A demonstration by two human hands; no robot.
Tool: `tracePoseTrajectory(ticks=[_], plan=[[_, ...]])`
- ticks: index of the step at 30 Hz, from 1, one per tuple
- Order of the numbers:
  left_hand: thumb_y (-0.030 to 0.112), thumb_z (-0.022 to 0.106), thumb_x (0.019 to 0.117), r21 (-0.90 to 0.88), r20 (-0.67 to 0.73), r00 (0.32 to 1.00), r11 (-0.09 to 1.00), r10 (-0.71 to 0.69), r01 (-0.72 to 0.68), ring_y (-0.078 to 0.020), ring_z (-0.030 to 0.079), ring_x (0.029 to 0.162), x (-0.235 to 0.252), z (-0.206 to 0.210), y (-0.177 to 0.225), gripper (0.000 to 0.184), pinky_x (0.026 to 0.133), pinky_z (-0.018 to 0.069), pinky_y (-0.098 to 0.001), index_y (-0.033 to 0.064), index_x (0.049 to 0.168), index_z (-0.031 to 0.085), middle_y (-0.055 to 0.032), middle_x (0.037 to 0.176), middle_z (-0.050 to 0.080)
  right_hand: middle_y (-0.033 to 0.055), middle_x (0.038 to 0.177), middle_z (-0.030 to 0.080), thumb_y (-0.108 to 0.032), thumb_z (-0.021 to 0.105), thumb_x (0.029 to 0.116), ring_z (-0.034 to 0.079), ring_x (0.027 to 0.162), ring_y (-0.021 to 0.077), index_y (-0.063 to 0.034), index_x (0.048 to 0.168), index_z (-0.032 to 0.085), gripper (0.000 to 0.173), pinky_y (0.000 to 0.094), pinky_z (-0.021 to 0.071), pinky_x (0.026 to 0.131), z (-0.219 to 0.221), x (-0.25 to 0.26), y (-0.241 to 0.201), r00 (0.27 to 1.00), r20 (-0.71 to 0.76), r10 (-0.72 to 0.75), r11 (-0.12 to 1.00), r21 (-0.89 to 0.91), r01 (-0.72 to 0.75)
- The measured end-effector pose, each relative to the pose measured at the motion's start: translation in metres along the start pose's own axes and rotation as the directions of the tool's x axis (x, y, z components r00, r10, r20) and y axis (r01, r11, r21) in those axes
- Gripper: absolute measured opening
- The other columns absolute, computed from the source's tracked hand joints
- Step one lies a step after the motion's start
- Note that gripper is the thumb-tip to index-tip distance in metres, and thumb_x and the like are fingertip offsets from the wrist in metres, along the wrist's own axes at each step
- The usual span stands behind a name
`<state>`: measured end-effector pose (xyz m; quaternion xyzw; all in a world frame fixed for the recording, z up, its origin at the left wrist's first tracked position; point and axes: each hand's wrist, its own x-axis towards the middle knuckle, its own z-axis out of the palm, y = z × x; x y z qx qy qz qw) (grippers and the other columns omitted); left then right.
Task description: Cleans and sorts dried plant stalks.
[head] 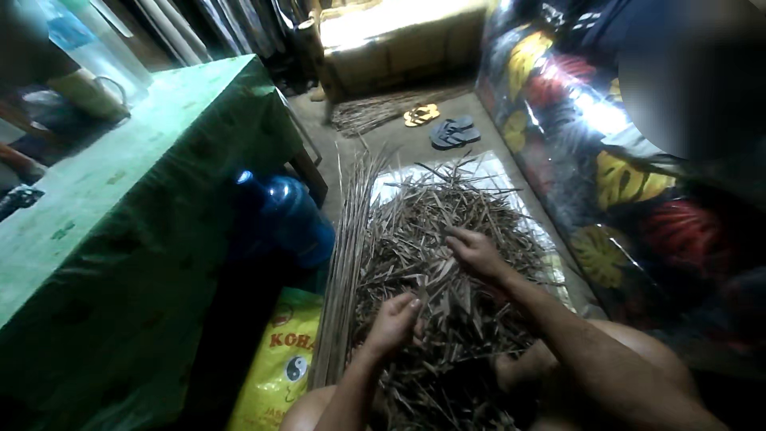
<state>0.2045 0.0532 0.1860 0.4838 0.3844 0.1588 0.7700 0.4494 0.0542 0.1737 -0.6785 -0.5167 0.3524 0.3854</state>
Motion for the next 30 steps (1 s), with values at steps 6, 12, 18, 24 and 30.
tracePoseTrajectory(ticks=[6, 12, 18, 24, 30], plan=[[0.011, 0.038, 0.1088, -0.007, 0.107, 0.994, 1.0, -0.022, 0.023, -0.0038, 0.056, 0.05, -0.004, -0.006, 0.0, 0.023, 0.051, 0.0521, -0.0198, 0.0039, 0.107, 0.06, 0.0053, 0.062, 0.057, 0.0203, 0.101, 0.068, -0.018, 0.049, 0.108, 0.063, 0.079, 0.0223, 0.004, 0.134, 0.06, 0.036, 0.0428, 0.0528, 0.077, -0.01, 0.008, 0.001, 0.991, -0.117, 0.07, 0.997, 0.041, -0.066], [0.012, 0.041, 0.1086, 0.057, 0.202, 0.975, 0.995, -0.097, 0.087, -0.0067, 0.061, 0.053, -0.008, -0.016, -0.002, 0.022, 0.053, 0.0554, -0.0229, 0.0032, 0.11, 0.06, 0.0027, 0.064, 0.061, 0.0029, 0.073, 0.055, -0.022, 0.046, 0.1105, 0.049, 0.051, 0.006, -0.0018, 0.134, 0.057, 0.033, 0.0232, 0.0465, 0.049, -0.029, 0.021, 0.007, 0.951, -0.187, 0.248, 0.941, 0.281, -0.19], [0.016, 0.042, 0.1085, 0.279, 0.364, 0.898, 0.948, -0.249, 0.15, -0.0093, 0.067, 0.065, -0.011, -0.025, -0.002, 0.023, 0.064, 0.0584, -0.0267, 0.0043, 0.107, 0.062, -0.0006, 0.076, 0.069, -0.0047, 0.062, 0.046, -0.027, 0.042, 0.1113, 0.045, 0.047, 0.005, -0.0079, 0.131, 0.059, 0.032, 0.0225, 0.0445, 0.046, -0.049, 0.029, 0.021, 0.917, -0.255, 0.306, 0.851, 0.506, -0.143], [0.017, 0.05, 0.1074, 0.386, 0.263, 0.946, 0.92, -0.189, 0.077, -0.0094, 0.068, 0.084, 0.006, -0.01, -0.006, 0.024, 0.081, 0.0576, -0.031, -0.0013, 0.117, 0.061, -0.0046, 0.097, 0.07, -0.0032, 0.064, 0.049, -0.022, 0.045, 0.1104, 0.045, 0.047, 0.0046, -0.0088, 0.136, 0.057, 0.031, 0.0213, 0.0441, 0.045, -0.033, 0.011, -0.008, 0.95, -0.196, 0.243, 0.839, 0.535, -0.105], [0.009, 0.048, 0.1069, 0.241, 0.09, 0.987, 0.958, 0.135, -0.153, -0.0069, 0.067, 0.082, 0.027, 0.019, -0.004, 0.022, 0.08, 0.0577, -0.0269, -0.0064, 0.111, 0.063, -0.0047, 0.093, 0.069, 0.0012, 0.075, 0.061, -0.012, 0.053, 0.1037, 0.052, 0.054, 0.0029, 0.0022, 0.132, 0.059, 0.033, 0.0214, 0.0486, 0.052, 0.003, -0.011, -0.019, 0.991, -0.129, -0.029, 0.941, 0.331, 0.07]])
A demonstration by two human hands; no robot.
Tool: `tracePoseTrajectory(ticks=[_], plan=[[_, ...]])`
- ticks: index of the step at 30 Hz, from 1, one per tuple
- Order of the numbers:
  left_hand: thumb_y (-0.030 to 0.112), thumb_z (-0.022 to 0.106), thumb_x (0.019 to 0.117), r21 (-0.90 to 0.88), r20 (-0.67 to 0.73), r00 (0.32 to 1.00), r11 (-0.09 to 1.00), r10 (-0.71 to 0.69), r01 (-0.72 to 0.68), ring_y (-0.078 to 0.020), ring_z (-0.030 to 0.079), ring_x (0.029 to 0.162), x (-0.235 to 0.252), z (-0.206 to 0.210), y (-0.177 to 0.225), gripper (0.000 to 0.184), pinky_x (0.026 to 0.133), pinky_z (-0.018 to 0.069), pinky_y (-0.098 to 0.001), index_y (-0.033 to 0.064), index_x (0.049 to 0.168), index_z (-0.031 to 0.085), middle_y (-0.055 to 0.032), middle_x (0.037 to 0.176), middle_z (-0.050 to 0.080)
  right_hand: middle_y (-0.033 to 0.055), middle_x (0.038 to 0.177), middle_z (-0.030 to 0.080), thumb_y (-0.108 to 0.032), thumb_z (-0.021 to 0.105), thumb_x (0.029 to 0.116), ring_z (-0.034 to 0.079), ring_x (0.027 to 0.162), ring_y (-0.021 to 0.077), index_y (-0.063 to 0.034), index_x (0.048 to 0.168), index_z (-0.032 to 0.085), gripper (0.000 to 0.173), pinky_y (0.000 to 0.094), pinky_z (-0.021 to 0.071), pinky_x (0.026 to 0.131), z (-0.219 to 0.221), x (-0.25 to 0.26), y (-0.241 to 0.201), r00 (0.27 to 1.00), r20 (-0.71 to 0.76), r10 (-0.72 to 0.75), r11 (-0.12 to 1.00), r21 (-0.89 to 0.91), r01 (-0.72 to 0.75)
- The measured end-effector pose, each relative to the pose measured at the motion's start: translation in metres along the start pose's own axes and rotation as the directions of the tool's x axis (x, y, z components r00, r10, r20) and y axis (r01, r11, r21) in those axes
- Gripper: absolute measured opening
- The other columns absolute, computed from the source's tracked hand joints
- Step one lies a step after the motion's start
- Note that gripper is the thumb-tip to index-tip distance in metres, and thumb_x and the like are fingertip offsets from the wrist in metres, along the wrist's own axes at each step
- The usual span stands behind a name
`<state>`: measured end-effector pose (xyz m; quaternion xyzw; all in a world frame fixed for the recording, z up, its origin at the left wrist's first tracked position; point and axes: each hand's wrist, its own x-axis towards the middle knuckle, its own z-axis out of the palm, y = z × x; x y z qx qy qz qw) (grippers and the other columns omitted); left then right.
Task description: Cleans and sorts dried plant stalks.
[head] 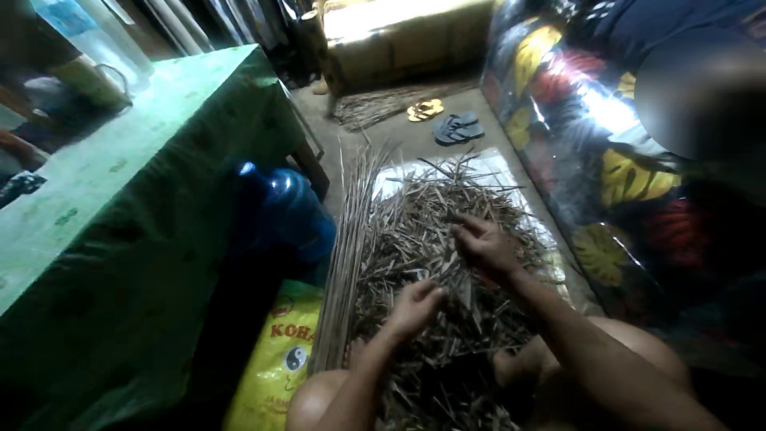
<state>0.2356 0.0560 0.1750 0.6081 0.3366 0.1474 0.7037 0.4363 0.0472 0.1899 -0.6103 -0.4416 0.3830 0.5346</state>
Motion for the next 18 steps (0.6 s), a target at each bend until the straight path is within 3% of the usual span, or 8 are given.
tracePoseTrajectory(ticks=[3, 6, 9, 12, 14, 18], plan=[[0.009, 0.053, 0.105, 0.091, -0.134, 0.989, 0.995, 0.056, -0.044, 0.0006, 0.06, 0.077, 0.006, -0.004, 0.002, 0.022, 0.075, 0.0514, -0.0199, -0.0052, 0.107, 0.069, -0.0016, 0.091, 0.069, 0.0073, 0.09, 0.067, -0.015, 0.053, 0.1049, 0.055, 0.062, 0.0049, 0.0011, 0.138, 0.058, 0.037, 0.0255, 0.0504, 0.06, -0.001, -0.003, -0.002, 0.998, 0.055, -0.01, 0.988, -0.153, 0.019], [0.007, 0.051, 0.1057, 0.013, -0.345, 0.935, 0.996, 0.082, -0.083, -0.0021, 0.064, 0.075, 0.011, -0.022, 0.008, 0.022, 0.072, 0.055, -0.0211, -0.0071, 0.107, 0.068, -0.0023, 0.087, 0.07, 0.0018, 0.073, 0.057, -0.015, 0.044, 0.1083, 0.05, 0.053, 0.0051, 0.0004, 0.135, 0.056, 0.034, 0.0239, 0.0477, 0.051, -0.007, 0.0, 0.001, 0.998, -0.032, 0.05, 0.996, -0.068, -0.052], [0.008, 0.05, 0.1073, -0.08, -0.533, 0.841, 0.984, 0.094, -0.161, -0.0023, 0.062, 0.062, 0.009, -0.044, 0.017, 0.021, 0.057, 0.0516, -0.0179, -0.0054, 0.107, 0.067, -0.0022, 0.081, 0.071, -0.0038, 0.062, 0.048, -0.02, 0.038, 0.1117, 0.047, 0.046, 0.0033, -0.0022, 0.128, 0.055, 0.029, 0.0197, 0.0462, 0.045, -0.008, 0.001, -0.004, 0.97, -0.072, 0.233, 0.965, 0.138, -0.221], [0.009, 0.047, 0.109, -0.116, -0.652, 0.75, 0.963, 0.112, -0.245, -0.0067, 0.065, 0.058, 0.004, -0.056, 0.023, 0.022, 0.055, 0.0553, -0.0203, -0.0043, 0.105, 0.065, -0.0046, 0.075, 0.071, -0.0021, 0.061, 0.049, -0.022, 0.036, 0.1126, 0.047, 0.044, 0.0045, -0.0023, 0.121, 0.055, 0.029, 0.0187, 0.0435, 0.042, -0.001, -0.004, -0.008, 0.895, 0.085, 0.438, 0.871, 0.204, -0.446], [0.01, 0.043, 0.1104, -0.125, -0.682, 0.721, 0.953, 0.119, -0.275, -0.0099, 0.068, 0.06, 0.001, -0.057, 0.027, 0.025, 0.058, 0.0585, -0.023, -0.0038, 0.101, 0.062, -0.0059, 0.075, 0.071, -0.0016, 0.063, 0.05, -0.023, 0.036, 0.1123, 0.047, 0.044, 0.0058, -0.0029, 0.118, 0.056, 0.029, 0.0198, 0.0431, 0.042, 0.009, -0.01, -0.007, 0.824, 0.239, 0.513, 0.826, 0.123, -0.55], [0.008, 0.041, 0.1104, -0.049, -0.693, 0.691, 0.944, 0.204, -0.327, -0.01, 0.069, 0.062, -0.001, -0.054, 0.026, 0.028, 0.061, 0.0599, -0.0243, -0.0017, 0.096, 0.062, -0.0036, 0.075, 0.071, -0.0028, 0.066, 0.052, -0.022, 0.036, 0.1118, 0.048, 0.046, 0.0056, -0.0071, 0.108, 0.058, 0.027, 0.02, 0.0443, 0.043, 0.032, -0.025, -0.006, 0.743, 0.42, 0.52, 0.81, 0.033, -0.586]])
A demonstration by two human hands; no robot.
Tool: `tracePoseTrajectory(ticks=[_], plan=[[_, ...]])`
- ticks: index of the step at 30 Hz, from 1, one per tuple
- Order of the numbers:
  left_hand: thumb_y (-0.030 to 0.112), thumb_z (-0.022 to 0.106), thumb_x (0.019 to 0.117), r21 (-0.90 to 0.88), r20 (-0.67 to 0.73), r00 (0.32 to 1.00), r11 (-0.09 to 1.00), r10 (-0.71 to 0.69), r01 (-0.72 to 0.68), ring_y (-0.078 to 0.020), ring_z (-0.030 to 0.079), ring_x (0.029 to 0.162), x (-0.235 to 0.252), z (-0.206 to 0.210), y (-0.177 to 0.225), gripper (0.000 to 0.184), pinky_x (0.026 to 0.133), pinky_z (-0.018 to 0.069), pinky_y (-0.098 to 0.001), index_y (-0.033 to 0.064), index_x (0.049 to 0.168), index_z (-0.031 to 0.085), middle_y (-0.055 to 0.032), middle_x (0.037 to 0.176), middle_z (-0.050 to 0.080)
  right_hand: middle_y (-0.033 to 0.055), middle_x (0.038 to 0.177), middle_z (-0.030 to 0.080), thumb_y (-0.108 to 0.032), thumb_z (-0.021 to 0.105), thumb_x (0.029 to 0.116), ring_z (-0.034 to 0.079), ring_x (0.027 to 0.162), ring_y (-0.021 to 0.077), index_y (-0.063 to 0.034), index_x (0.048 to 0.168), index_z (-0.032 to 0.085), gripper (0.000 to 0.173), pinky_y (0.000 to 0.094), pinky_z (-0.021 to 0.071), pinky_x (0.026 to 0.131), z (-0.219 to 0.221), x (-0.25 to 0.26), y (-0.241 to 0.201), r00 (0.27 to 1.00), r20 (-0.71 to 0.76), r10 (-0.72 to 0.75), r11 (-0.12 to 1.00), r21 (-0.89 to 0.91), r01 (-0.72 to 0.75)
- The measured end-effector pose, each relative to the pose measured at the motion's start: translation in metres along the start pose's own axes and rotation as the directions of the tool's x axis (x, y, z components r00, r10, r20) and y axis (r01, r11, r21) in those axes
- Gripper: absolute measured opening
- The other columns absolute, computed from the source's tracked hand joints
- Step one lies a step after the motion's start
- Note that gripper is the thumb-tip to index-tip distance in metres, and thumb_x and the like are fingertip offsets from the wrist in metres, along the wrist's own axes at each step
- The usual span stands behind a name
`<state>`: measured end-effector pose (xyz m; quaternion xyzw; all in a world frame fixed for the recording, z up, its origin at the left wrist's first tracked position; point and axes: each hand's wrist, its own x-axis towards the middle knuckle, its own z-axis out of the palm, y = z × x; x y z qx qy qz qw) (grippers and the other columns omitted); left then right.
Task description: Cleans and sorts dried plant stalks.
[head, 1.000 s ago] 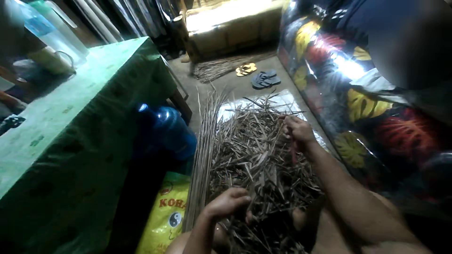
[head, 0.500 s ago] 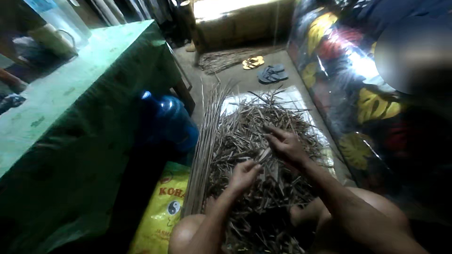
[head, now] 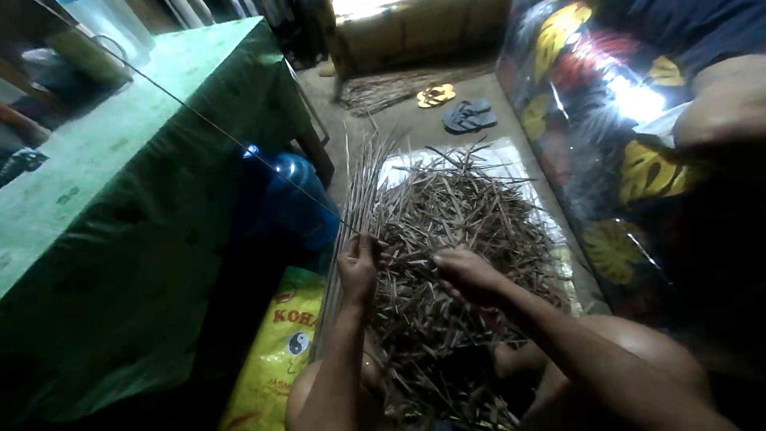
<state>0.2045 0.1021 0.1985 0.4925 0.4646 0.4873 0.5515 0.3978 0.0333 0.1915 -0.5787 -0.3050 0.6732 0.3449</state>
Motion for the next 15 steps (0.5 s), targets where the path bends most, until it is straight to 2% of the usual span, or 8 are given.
tracePoseTrajectory(ticks=[2, 9, 12, 15], plan=[[0.007, 0.041, 0.1095, 0.006, 0.01, 0.998, 0.998, 0.057, -0.057, -0.0097, 0.069, 0.063, -0.001, -0.001, -0.003, 0.027, 0.063, 0.0605, -0.0246, -0.0007, 0.095, 0.063, -0.0024, 0.075, 0.071, -0.0023, 0.067, 0.052, -0.023, 0.036, 0.1118, 0.048, 0.047, 0.0056, -0.0067, 0.108, 0.058, 0.027, 0.0198, 0.044, 0.044, 0.008, 0.002, 0.004, 0.999, 0.048, 0.025, 1.0, 0.007, -0.025], [0.005, 0.042, 0.1077, -0.004, 0.067, 0.974, 0.976, 0.217, -0.217, -0.0095, 0.07, 0.065, -0.003, -0.002, -0.01, 0.027, 0.064, 0.0615, -0.0264, 0.0017, 0.094, 0.064, -0.0014, 0.078, 0.072, -0.003, 0.062, 0.05, -0.024, 0.033, 0.1128, 0.046, 0.043, 0.0049, -0.0048, 0.108, 0.057, 0.031, 0.0185, 0.0427, 0.041, 0.025, 0.008, 0.013, 0.991, 0.081, 0.105, 0.993, 0.048, -0.109], [0.004, 0.042, 0.1069, -0.041, 0.06, 0.969, 0.97, 0.241, -0.239, -0.0096, 0.071, 0.066, -0.008, -0.002, -0.011, 0.026, 0.065, 0.0624, -0.0269, 0.0027, 0.094, 0.064, -0.0004, 0.079, 0.072, -0.0034, 0.062, 0.05, -0.022, 0.033, 0.1128, 0.046, 0.043, 0.0039, -0.0051, 0.105, 0.056, 0.03, 0.0173, 0.0423, 0.041, 0.028, 0.01, 0.018, 0.994, 0.055, 0.092, 0.993, 0.066, -0.096], [0.003, 0.04, 0.1065, -0.04, 0.024, 0.965, 0.965, 0.262, -0.261, -0.0101, 0.07, 0.066, -0.011, -0.004, -0.012, 0.028, 0.065, 0.0624, -0.0277, 0.0014, 0.093, 0.065, -0.0001, 0.078, 0.072, -0.0027, 0.067, 0.05, -0.021, 0.037, 0.1122, 0.046, 0.047, 0.0056, -0.0061, 0.103, 0.056, 0.026, 0.0202, 0.0437, 0.046, 0.023, 0.021, 0.032, 0.996, -0.023, 0.086, 0.995, -0.04, -0.087]])
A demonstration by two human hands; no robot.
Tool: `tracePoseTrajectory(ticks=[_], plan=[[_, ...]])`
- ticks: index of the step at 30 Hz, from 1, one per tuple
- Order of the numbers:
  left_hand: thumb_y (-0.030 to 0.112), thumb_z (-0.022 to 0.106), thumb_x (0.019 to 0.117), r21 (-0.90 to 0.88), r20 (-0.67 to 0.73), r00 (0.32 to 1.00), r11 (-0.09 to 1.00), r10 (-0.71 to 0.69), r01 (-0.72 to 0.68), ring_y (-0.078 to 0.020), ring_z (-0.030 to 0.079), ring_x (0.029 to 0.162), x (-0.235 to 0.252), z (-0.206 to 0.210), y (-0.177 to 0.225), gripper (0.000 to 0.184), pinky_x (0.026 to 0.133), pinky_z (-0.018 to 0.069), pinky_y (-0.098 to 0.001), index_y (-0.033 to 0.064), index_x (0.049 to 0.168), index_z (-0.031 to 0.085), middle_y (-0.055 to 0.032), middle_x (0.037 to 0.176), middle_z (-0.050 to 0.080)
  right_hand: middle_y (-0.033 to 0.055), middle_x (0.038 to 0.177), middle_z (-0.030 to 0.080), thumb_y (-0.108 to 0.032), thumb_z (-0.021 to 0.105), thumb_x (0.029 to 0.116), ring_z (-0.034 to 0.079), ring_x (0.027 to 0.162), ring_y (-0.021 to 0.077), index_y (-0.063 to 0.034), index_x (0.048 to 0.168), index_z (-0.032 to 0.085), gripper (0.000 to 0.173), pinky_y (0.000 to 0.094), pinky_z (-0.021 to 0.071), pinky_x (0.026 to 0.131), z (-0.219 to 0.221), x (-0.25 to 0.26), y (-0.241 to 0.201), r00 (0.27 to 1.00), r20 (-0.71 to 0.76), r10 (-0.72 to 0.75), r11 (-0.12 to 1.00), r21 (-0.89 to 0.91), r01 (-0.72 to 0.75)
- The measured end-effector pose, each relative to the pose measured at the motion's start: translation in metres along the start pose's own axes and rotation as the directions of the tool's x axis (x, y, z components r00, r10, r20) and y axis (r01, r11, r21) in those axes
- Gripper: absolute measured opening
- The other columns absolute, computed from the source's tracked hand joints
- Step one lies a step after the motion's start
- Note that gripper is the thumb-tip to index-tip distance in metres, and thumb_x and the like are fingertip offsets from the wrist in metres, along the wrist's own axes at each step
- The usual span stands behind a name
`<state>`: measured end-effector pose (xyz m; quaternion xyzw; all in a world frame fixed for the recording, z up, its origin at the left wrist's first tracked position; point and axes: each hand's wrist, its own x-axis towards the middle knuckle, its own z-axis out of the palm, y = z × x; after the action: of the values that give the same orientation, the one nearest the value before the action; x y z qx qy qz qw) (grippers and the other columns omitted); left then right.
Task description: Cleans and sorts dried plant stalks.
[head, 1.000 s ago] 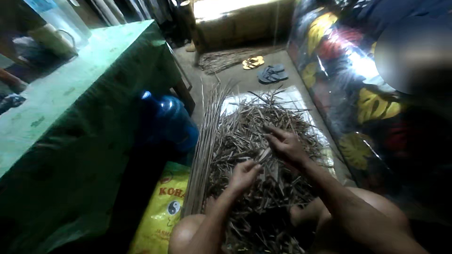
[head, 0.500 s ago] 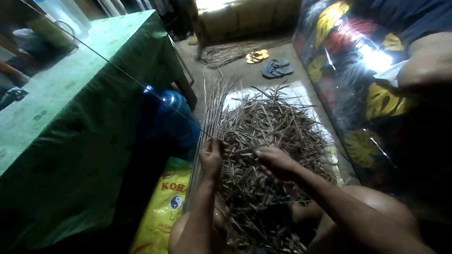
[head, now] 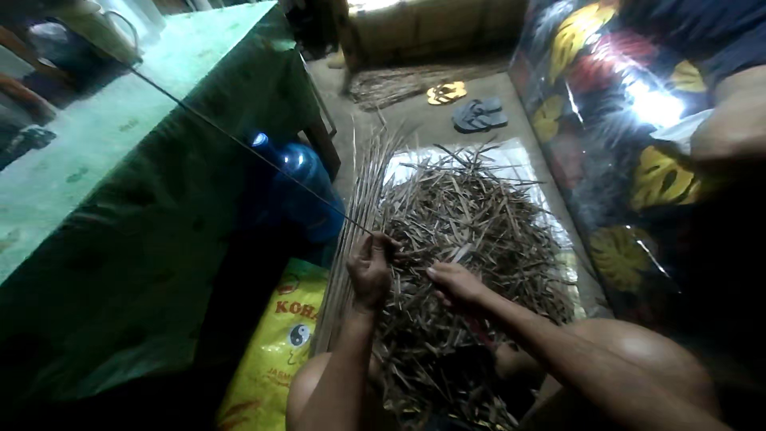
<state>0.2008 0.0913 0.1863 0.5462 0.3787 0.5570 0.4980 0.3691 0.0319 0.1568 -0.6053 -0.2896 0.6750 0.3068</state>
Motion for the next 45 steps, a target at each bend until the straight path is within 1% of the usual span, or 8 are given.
tracePoseTrajectory(ticks=[6, 10, 13, 16, 24, 27, 37, 45], plan=[[0.004, 0.042, 0.1069, 0.03, -0.074, 0.997, 0.999, 0.023, -0.021, -0.0085, 0.07, 0.064, 0.001, -0.007, 0.004, 0.029, 0.063, 0.0621, -0.0254, 0.0032, 0.09, 0.065, 0.0014, 0.075, 0.072, 0.0011, 0.071, 0.049, -0.026, 0.043, 0.1108, 0.047, 0.051, 0.0097, -0.0051, 0.11, 0.056, 0.025, 0.0258, 0.0447, 0.05, -0.013, 0.026, 0.018, 0.99, -0.139, 0.026, 0.991, -0.127, -0.044], [0.003, 0.041, 0.1069, 0.036, -0.043, 0.997, 0.997, 0.064, -0.063, -0.0079, 0.07, 0.065, 0.0, -0.006, -0.001, 0.029, 0.064, 0.062, -0.0261, 0.0037, 0.091, 0.065, 0.0023, 0.076, 0.072, 0.0213, 0.119, 0.063, -0.025, 0.046, 0.1085, 0.064, 0.09, 0.0289, -0.0092, 0.15, 0.042, 0.045, 0.0485, 0.053, 0.081, -0.017, 0.029, 0.019, 0.98, -0.166, -0.111, 0.918, -0.395, 0.037], [0.006, 0.039, 0.1082, 0.039, -0.036, 0.993, 0.993, 0.112, -0.111, -0.0068, 0.069, 0.066, 0.002, -0.009, 0.001, 0.03, 0.064, 0.0613, -0.0251, 0.0067, 0.092, 0.065, 0.0041, 0.077, 0.071, 0.0166, 0.121, 0.06, -0.023, 0.044, 0.1084, 0.057, 0.071, 0.0172, -0.0172, 0.159, 0.032, 0.053, 0.0372, 0.0504, 0.064, -0.02, 0.032, 0.022, 0.978, -0.045, -0.202, 0.923, -0.344, 0.175], [0.009, 0.038, 0.1095, 0.033, -0.044, 0.989, 0.989, 0.143, -0.142, -0.0061, 0.068, 0.065, 0.002, -0.011, 0.003, 0.03, 0.064, 0.0608, -0.0244, 0.0086, 0.093, 0.063, 0.0048, 0.077, 0.071, 0.0139, 0.137, 0.057, -0.021, 0.043, 0.108, 0.058, 0.079, 0.0124, -0.0151, 0.157, 0.038, 0.049, 0.0331, 0.05, 0.07, -0.027, 0.032, 0.019, 0.961, 0.063, -0.268, 0.899, -0.341, 0.273], [0.012, 0.044, 0.1086, 0.075, 0.056, 0.97, 0.967, 0.239, -0.242, -0.0068, 0.07, 0.073, -0.005, -0.011, -0.005, 0.026, 0.07, 0.0615, -0.0263, 0.005, 0.097, 0.066, 0.0028, 0.085, 0.073, 0.0133, 0.117, 0.063, -0.019, 0.041, 0.1094, 0.059, 0.076, 0.0141, -0.0062, 0.145, 0.05, 0.039, 0.0345, 0.0511, 0.07, -0.024, 0.036, 0.011, 0.945, -0.171, -0.28, 0.929, -0.297, 0.222], [0.01, 0.042, 0.1091, 0.084, 0.083, 0.957, 0.955, 0.277, -0.283, -0.0088, 0.072, 0.077, -0.006, -0.012, -0.006, 0.027, 0.074, 0.0628, -0.0284, 0.0021, 0.1, 0.067, 0.0008, 0.088, 0.074, -0.0006, 0.071, 0.047, -0.021, 0.036, 0.1117, 0.043, 0.049, 0.0079, -0.0078, 0.14, 0.048, 0.033, 0.0242, 0.0421, 0.046, -0.023, 0.036, 0.004, 0.974, -0.208, -0.087, 0.995, 0.02, 0.093], [0.01, 0.036, 0.1103, 0.066, 0.009, 0.969, 0.967, 0.246, -0.246, -0.0117, 0.072, 0.077, -0.005, -0.013, -0.003, 0.031, 0.075, 0.0634, -0.0314, 0.0047, 0.101, 0.066, 0.0005, 0.09, 0.074, -0.0079, 0.048, 0.032, -0.043, 0.025, 0.1123, 0.029, 0.036, 0.002, -0.0164, 0.076, 0.043, 0.048, 0.0168, 0.0271, 0.034, -0.04, 0.03, -0.008, 0.993, 0.053, 0.108, 0.737, 0.666, -0.116], [0.016, 0.037, 0.1118, 0.041, 0.063, 0.96, 0.96, 0.273, -0.276, -0.0109, 0.073, 0.079, -0.005, -0.012, -0.007, 0.03, 0.076, 0.0636, -0.0305, 0.0077, 0.104, 0.065, 0.0018, 0.091, 0.075, 0.0033, 0.076, 0.052, -0.026, 0.043, 0.1104, 0.047, 0.051, 0.0092, -0.0095, 0.149, 0.044, 0.042, 0.0264, 0.0439, 0.048, -0.041, 0.037, 0.0, 0.956, -0.184, -0.229, 0.973, -0.079, 0.218]])
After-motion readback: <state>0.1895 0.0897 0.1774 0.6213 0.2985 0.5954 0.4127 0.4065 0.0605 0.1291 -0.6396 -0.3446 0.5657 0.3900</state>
